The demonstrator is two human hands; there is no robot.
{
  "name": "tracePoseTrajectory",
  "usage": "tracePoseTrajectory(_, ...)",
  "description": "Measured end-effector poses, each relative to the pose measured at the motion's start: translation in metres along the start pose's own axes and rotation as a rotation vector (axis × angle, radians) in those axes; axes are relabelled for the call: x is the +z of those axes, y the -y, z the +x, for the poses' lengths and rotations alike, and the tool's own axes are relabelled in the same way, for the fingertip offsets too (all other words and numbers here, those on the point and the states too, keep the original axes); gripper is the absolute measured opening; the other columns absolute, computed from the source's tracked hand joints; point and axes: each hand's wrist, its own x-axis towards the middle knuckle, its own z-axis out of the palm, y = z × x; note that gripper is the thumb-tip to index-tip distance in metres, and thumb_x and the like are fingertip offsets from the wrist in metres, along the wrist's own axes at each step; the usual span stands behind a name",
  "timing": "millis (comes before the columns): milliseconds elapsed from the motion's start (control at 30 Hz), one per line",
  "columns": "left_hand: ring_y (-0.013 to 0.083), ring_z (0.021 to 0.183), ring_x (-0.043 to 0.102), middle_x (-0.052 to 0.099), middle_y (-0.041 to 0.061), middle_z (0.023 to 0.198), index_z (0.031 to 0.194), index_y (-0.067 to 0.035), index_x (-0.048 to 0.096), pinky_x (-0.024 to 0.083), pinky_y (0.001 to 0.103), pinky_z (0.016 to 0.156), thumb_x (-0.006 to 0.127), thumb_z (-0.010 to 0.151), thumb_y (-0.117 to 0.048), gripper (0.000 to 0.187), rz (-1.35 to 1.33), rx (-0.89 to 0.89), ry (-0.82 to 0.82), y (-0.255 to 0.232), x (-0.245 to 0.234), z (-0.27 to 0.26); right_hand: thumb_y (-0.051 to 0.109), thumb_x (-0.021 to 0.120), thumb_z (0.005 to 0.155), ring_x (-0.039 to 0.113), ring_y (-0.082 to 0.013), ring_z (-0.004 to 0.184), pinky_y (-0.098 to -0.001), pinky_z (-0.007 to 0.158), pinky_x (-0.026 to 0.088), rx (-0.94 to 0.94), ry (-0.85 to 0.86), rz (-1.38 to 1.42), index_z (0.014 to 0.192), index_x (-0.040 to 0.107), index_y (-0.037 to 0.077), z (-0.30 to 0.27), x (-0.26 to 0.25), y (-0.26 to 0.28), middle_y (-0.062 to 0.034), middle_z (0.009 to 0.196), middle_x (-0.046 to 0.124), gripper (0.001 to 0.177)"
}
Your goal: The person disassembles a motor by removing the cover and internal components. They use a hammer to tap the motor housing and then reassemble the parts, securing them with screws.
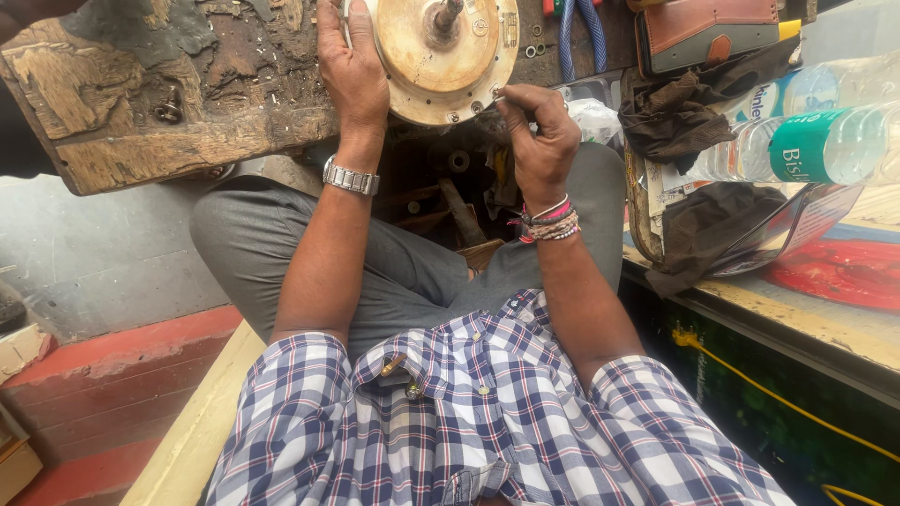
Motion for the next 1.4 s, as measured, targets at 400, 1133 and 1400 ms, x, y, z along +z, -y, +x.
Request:
tracePoseTrajectory(400, 0.0208, 0.114, 0.079, 0.074, 0.012, 0.131, 0.155, -0.01, 0.04, 0.069, 0.035, 0.094, 0.048, 0.113, -0.036, 0.051, -0.005, -0.05, -0.003, -0.005, 0.0, 0.0, 0.004, 0.084, 0.091, 0.063, -0.0257, 0.099, -0.0397, 0.088, 0.051, -0.305, 0.067, -0.37, 0.102, 0.073, 0.007, 0.004, 0.008, 0.017, -0.006, 0.101, 0.07, 0.016)
tracePoseTrajectory(1133, 0.0254, 0.126, 0.073, 0.068, 0.016, 0.141, 0.153, -0.007, 0.044, 0.066, 0.037, 0.104, 0.049, 0.112, -0.036, 0.051, -0.004, -0.065, -0.001, -0.003, -0.001, 0.0, 0.002, 0.082, 0.092, 0.065, -0.0249, 0.097, -0.0381, 0.086, 0.053, -0.379, 0.047, -0.382, 0.103, 0.073, 0.006, 0.004, 0.011, 0.01, -0.0062, 0.102, 0.071, 0.015)
tracePoseTrajectory(1400, 0.0289, 0.136, 0.065, 0.061, 0.019, 0.148, 0.155, -0.005, 0.041, 0.061, 0.04, 0.112, 0.049, 0.114, -0.037, 0.053, 0.018, -0.024, 0.002, 0.002, -0.001, -0.001, 0.001, 0.082, 0.092, 0.065, -0.0257, 0.1, -0.0384, 0.089, 0.053, -0.335, 0.024, -0.358, 0.102, 0.074, 0.005, 0.003, 0.009, 0.014, -0.0061, 0.102, 0.072, 0.014)
